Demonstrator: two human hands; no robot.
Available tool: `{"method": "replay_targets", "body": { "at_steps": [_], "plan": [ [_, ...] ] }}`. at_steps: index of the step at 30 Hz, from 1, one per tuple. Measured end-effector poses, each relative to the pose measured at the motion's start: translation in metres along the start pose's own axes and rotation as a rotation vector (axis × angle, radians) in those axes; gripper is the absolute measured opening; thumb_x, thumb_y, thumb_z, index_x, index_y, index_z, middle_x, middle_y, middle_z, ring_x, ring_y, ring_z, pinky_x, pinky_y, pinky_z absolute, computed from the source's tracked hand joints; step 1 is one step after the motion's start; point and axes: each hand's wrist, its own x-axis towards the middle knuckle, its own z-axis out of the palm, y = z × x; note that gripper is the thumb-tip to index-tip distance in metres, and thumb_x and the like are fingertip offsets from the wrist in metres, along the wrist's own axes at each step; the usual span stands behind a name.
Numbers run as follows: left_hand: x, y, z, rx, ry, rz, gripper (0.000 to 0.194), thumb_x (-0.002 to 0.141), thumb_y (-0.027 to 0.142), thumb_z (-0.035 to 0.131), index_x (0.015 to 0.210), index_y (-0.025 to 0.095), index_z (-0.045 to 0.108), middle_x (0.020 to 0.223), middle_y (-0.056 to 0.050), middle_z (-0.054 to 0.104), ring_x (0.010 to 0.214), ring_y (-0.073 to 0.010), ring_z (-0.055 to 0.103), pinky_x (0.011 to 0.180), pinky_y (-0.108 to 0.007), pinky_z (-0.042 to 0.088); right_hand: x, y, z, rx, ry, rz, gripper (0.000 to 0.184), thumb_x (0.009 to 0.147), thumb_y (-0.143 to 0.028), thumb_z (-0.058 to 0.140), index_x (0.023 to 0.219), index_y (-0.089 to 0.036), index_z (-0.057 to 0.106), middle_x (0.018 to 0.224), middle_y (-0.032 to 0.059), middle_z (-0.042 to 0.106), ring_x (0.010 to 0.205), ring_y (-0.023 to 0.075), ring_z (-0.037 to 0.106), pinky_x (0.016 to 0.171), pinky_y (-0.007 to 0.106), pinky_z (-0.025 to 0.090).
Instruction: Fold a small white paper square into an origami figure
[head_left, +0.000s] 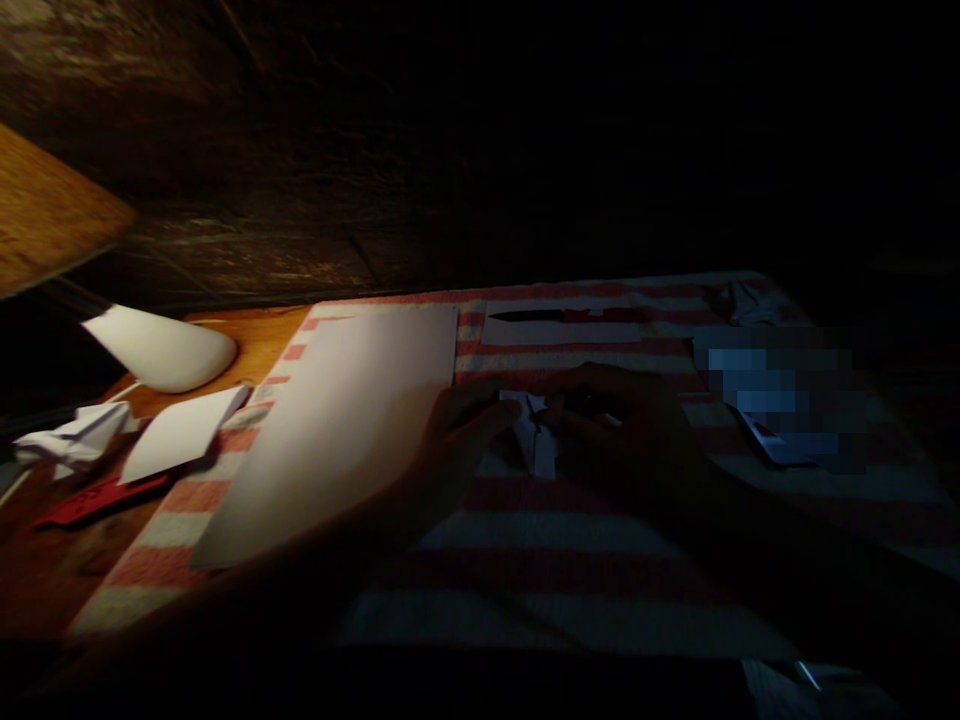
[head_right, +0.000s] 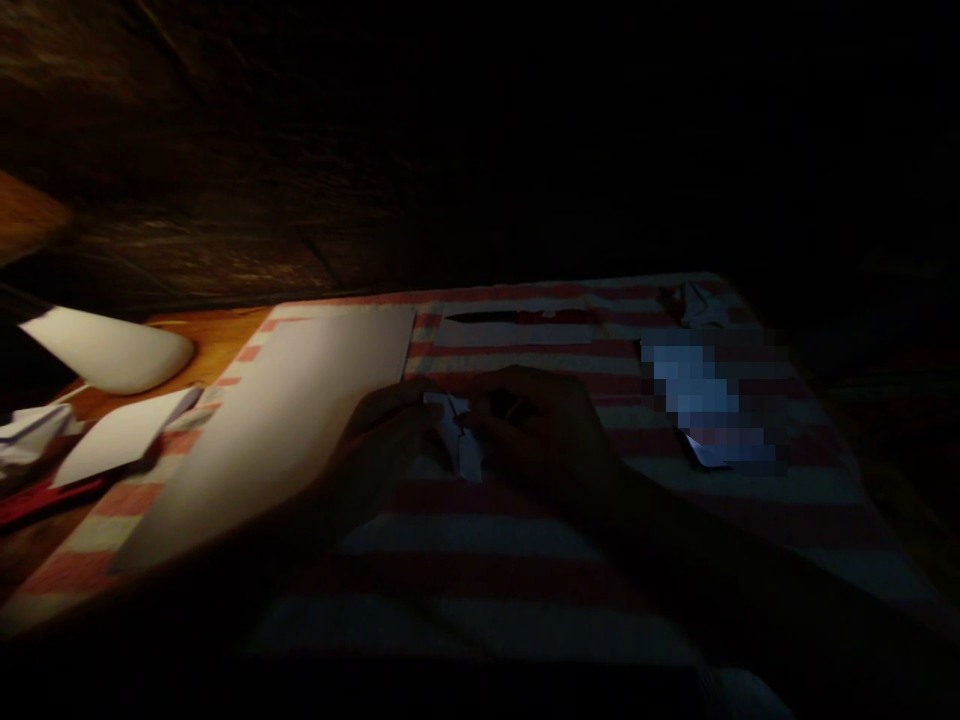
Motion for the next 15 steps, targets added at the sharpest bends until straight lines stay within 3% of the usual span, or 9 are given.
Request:
{"method": "replay_targets", "body": {
  "at_steps": [10, 15],
  "plan": [
    [0.0006, 0.001, 0.0029, 0.04, 0.083, -0.021, 0.012, 0.076, 0.025, 0.07, 0.075, 0.014, 0.072, 0.066, -0.004, 0.068, 0.057, -0.0159, 0.066, 0.049, -0.026, 0.057, -0.0011, 0.0013, -0.0008, -0.209, -0.012, -0.115, 0.018, 0.09, -0.026, 0.072, 0.107, -0.023, 0.075, 0.099, 0.005, 0.077, 0.085, 0.0206, 0.072, 0.077, 0.033, 0.055],
    [0.0013, 0.0004, 0.0034, 0.015, 0.103, -0.032, 0.014, 0.076, 0.027, 0.071, 0.073, 0.013, 0.073, 0.062, -0.003, 0.065, 0.053, -0.0153, 0.063, 0.045, -0.026, 0.056, -0.001, 0.0035, -0.0019, -0.206, -0.066, -0.169, 0.017, 0.093, -0.025, 0.07, 0.108, -0.025, 0.076, 0.103, 0.0041, 0.076, 0.09, 0.0194, 0.07, 0.079, 0.033, 0.054]
  ]
}}
